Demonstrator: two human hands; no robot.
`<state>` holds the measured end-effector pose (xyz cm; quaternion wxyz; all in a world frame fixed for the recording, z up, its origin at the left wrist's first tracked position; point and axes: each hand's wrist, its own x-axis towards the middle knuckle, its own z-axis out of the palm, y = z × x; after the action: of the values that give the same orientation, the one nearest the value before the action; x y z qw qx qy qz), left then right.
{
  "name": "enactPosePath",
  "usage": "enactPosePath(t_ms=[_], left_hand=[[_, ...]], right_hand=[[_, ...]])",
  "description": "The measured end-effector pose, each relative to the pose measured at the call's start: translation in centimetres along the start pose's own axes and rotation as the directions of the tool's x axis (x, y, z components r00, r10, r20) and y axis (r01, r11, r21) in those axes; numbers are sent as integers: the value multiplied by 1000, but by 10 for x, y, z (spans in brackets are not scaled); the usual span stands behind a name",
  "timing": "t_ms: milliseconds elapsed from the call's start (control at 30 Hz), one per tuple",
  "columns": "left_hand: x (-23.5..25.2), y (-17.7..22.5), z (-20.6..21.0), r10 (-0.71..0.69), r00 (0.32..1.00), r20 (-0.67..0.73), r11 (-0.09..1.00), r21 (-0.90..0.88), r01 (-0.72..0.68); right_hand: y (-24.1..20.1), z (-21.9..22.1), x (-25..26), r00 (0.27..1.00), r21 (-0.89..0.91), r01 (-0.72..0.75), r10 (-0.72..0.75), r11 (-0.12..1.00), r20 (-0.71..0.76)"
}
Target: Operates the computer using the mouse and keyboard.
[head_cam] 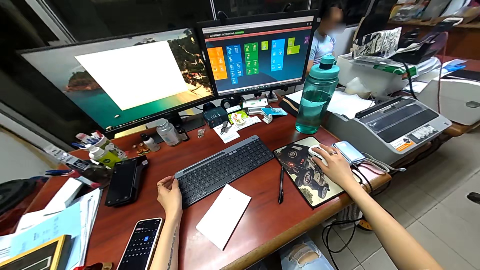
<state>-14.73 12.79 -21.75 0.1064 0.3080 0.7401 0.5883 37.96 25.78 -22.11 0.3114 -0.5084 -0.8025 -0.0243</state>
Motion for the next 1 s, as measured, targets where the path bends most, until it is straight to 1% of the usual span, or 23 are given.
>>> enactPosePath(t_ms=[167,300,667,1000], left_hand=[[0,-1,0,-3,1000,-5,1000,7,3],[1,-1,1,-3,1000,-8,1000,0,3],[1,-2,1,0,1000,-9,1000,-8,0],[1,-1,0,0,1000,-3,1000,-4,0]], right_hand=[[1,0,1,1000,22,23,-23,999,1],[0,0,1,1000,7,6,-6,1000,15],[0,1,-2,1000,-39,4,-5,999,-13],[0,0,-1,1000,-28,17,-17,999,-13]])
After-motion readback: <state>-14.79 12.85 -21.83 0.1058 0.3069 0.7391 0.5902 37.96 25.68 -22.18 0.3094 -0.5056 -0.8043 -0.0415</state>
